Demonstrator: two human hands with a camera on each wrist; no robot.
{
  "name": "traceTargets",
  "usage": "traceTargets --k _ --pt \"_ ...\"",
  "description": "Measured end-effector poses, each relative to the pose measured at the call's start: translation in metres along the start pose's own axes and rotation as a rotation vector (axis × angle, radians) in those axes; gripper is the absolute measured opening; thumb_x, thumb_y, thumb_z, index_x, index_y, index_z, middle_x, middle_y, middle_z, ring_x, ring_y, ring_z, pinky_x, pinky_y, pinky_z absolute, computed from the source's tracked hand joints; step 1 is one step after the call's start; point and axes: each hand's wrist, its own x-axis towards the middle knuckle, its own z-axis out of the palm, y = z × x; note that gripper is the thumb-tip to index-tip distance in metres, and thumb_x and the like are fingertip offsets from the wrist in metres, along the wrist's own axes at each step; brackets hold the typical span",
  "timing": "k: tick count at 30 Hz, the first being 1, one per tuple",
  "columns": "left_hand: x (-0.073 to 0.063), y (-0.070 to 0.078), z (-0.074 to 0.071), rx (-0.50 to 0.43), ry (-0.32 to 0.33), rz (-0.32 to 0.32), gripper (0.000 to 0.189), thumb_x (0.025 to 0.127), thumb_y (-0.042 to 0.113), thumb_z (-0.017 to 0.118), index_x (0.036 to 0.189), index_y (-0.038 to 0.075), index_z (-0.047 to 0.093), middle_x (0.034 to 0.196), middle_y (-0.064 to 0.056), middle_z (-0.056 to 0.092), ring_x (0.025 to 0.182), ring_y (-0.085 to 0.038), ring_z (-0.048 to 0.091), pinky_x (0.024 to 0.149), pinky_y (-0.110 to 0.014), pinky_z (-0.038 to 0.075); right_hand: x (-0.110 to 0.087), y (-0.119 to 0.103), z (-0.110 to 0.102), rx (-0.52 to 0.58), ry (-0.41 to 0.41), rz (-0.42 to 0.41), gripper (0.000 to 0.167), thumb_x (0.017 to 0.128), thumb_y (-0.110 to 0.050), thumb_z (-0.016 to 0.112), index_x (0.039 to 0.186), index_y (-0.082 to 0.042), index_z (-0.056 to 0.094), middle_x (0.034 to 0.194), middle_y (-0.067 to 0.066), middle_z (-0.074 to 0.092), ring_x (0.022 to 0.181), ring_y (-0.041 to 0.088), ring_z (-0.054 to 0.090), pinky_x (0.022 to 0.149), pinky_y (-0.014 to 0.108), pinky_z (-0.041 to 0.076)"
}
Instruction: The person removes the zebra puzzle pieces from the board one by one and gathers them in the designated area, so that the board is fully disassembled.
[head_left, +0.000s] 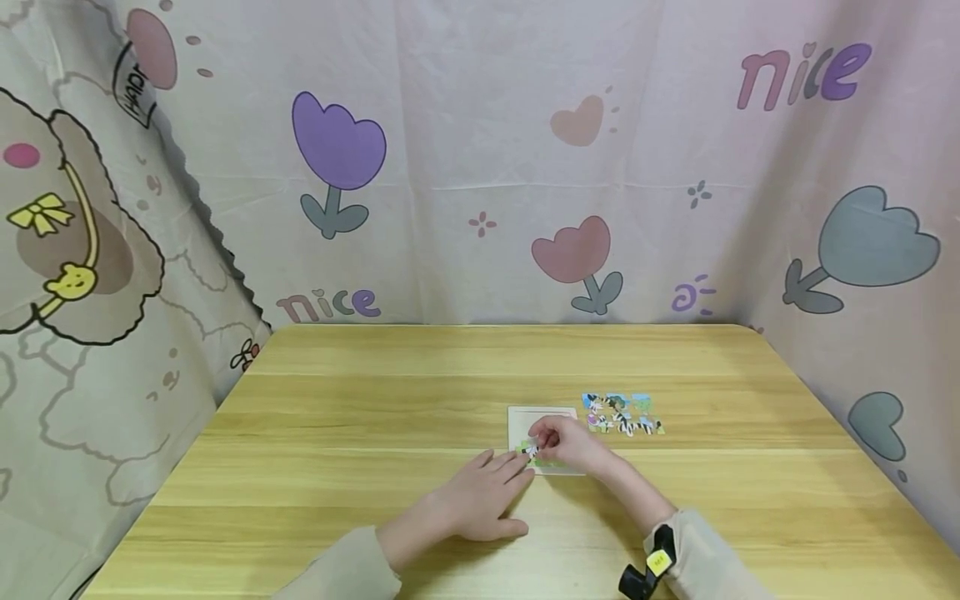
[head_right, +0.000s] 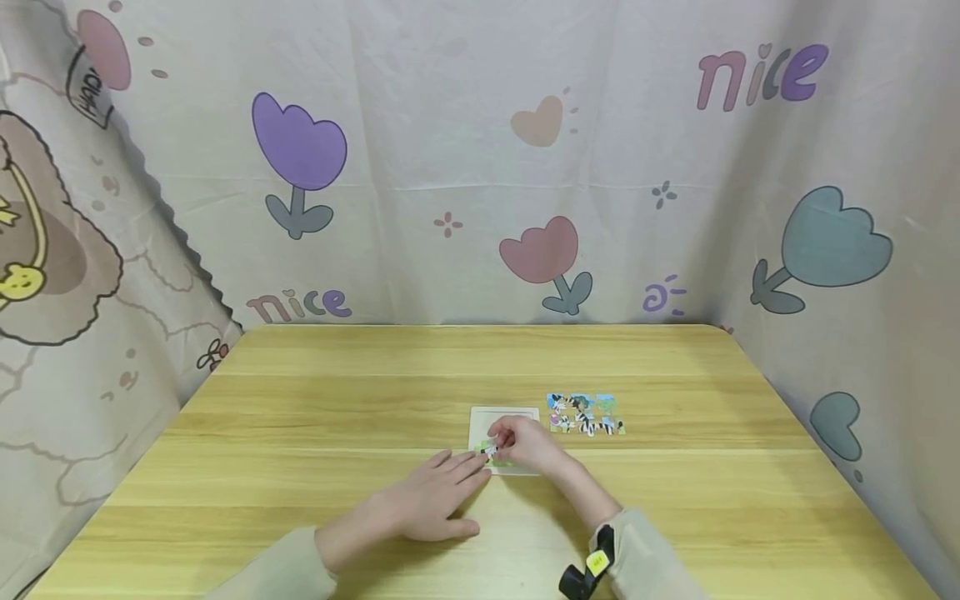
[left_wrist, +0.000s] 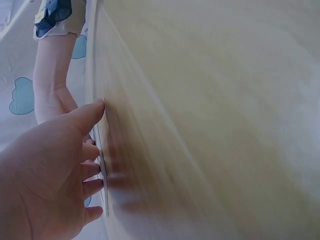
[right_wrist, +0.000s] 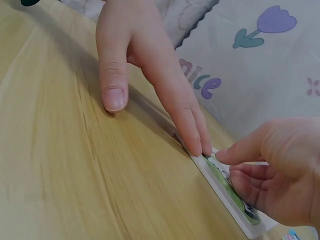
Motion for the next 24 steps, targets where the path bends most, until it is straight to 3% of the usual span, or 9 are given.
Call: traceTargets --k 9,16,24 --pt "-0.011 -0.005 -0.003 -0.018 -0.033 -0.059 0.072 0.090 0.058 0.043 0.142 0.009 0.036 0.148 -0.006 0.031 0.135 -0.022 0.028 0.108 -0.044 0.026 0.002 -0.010 0.010 -0.187 0.011 -0.009 0.027 0.070 -0.003 0.075 0.095 0.000 0.064 0.077 0.000 0.054 0.073 0.013 0.048 0.064 0.026 0.044" --pt "-0.013 -0.010 0.002 -0.016 -0.021 -0.068 0.072 0.089 0.058 0.044 0.142 0.010 0.037 0.148 -0.005 0.032 0.136 -0.021 0.027 0.109 -0.043 0.025 0.004 -0.015 0.015 -0.212 0.022 0.047 0.027 0.068 -0.004 0.075 0.091 -0.002 0.061 0.077 0.001 0.047 0.073 0.015 0.043 0.064 0.027 0.039" --pt "-0.013 -0.009 0.003 -0.022 -0.006 -0.063 0.071 0.089 0.057 0.046 0.141 0.009 0.038 0.147 -0.005 0.033 0.135 -0.021 0.029 0.109 -0.042 0.026 0.005 -0.017 0.018 -0.174 0.033 0.041 0.031 0.065 0.004 0.073 0.088 -0.005 0.054 0.077 0.003 0.049 0.072 0.015 0.044 0.063 0.029 0.041"
